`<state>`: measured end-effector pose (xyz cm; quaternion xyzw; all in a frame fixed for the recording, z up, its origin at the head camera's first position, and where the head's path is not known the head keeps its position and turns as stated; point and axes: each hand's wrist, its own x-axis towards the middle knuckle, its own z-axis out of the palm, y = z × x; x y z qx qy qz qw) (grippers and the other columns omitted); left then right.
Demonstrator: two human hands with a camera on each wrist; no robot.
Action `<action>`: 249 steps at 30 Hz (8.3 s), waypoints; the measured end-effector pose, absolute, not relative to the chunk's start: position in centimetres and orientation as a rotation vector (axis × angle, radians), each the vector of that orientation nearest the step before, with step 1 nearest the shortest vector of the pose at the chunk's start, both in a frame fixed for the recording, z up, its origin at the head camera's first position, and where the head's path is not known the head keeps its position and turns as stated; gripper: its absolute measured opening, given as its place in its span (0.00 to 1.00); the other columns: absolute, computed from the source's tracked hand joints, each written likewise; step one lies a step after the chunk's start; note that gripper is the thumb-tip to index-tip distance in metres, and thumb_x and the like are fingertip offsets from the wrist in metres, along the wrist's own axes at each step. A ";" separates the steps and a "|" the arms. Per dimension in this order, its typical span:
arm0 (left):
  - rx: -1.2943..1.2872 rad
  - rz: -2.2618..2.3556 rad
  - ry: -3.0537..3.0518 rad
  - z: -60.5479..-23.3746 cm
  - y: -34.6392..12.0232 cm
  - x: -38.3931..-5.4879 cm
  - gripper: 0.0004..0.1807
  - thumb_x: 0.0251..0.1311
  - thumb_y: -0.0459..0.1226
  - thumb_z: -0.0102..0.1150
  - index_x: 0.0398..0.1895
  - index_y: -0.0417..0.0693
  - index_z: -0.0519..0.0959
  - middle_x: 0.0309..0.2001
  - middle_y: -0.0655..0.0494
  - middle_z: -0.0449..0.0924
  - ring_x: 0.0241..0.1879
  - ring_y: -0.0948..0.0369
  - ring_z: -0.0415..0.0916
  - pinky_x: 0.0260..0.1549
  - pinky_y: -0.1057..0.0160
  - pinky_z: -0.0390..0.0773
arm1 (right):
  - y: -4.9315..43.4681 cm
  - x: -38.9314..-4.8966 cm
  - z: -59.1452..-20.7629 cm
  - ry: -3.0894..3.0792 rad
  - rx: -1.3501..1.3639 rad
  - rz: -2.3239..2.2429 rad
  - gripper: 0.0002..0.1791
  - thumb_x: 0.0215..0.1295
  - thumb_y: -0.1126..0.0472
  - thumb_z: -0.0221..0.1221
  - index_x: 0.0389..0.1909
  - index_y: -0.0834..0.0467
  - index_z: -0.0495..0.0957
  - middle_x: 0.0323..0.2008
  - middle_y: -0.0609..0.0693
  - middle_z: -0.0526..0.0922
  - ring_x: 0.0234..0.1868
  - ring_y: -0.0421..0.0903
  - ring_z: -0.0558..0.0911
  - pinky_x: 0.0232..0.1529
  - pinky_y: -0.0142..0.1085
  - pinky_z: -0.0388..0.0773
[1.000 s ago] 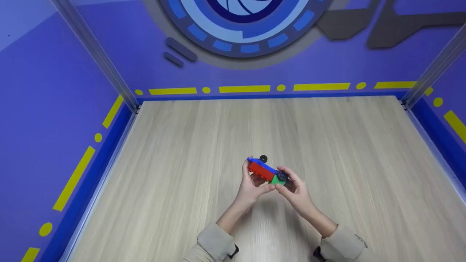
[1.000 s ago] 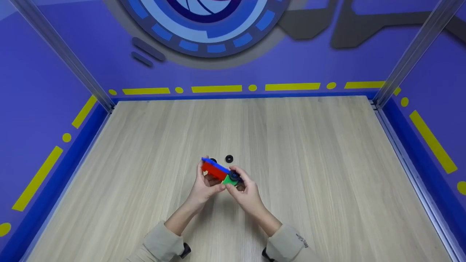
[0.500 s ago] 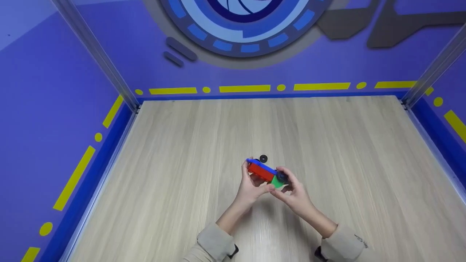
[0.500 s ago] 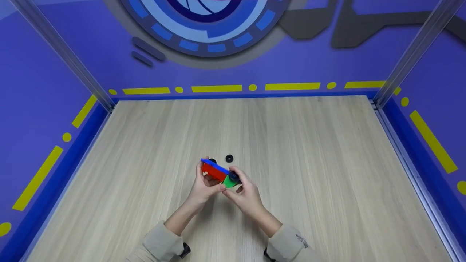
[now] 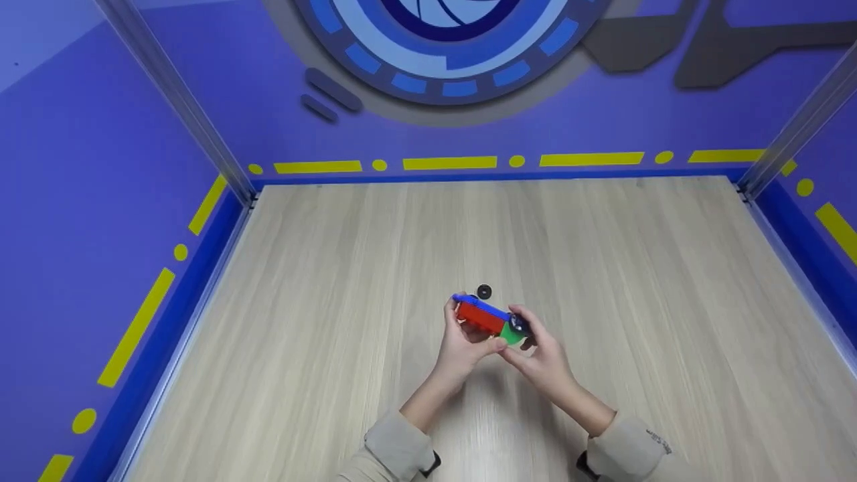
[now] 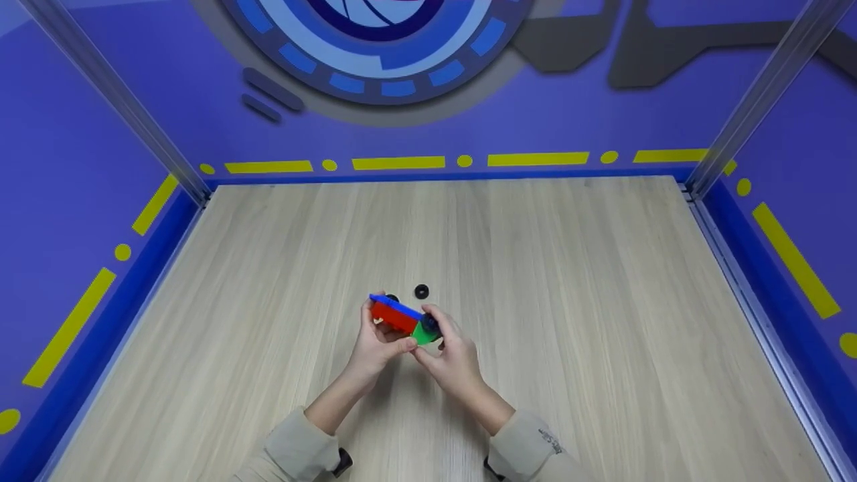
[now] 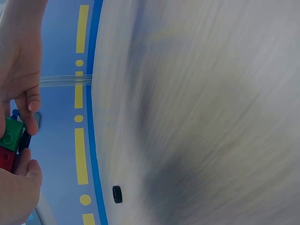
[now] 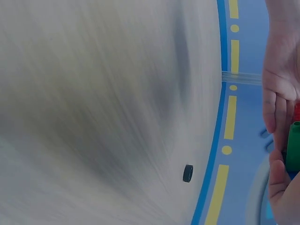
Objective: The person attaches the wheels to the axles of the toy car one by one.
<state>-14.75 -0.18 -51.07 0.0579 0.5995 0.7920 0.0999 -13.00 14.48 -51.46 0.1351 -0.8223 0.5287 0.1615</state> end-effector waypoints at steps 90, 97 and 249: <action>-0.127 2.188 1.865 -52.8 -3.5 -16.8 0.33 0.57 0.38 0.52 0.64 0.50 0.48 0.55 0.41 0.65 0.50 0.55 0.69 0.51 0.58 0.69 | 13.8 -15.0 -52.5 -2.627 0.713 1.208 0.25 0.42 0.50 0.66 0.40 0.59 0.73 0.22 0.45 0.75 0.20 0.39 0.71 0.21 0.25 0.68; -0.341 2.161 1.941 -53.2 -5.5 -17.6 0.36 0.57 0.41 0.52 0.66 0.51 0.47 0.63 0.42 0.56 0.59 0.49 0.61 0.59 0.50 0.59 | 14.3 -18.1 -52.5 -2.682 0.545 1.440 0.18 0.50 0.52 0.62 0.39 0.58 0.75 0.28 0.50 0.75 0.27 0.39 0.70 0.28 0.28 0.69; 0.192 2.099 1.537 -51.9 -3.7 -14.8 0.29 0.60 0.49 0.41 0.63 0.50 0.53 0.56 0.44 0.66 0.44 0.57 0.74 0.45 0.55 0.75 | 14.0 -15.6 -48.8 -2.586 0.854 1.441 0.16 0.51 0.68 0.60 0.43 0.64 0.77 0.39 0.56 0.82 0.32 0.42 0.82 0.34 0.30 0.78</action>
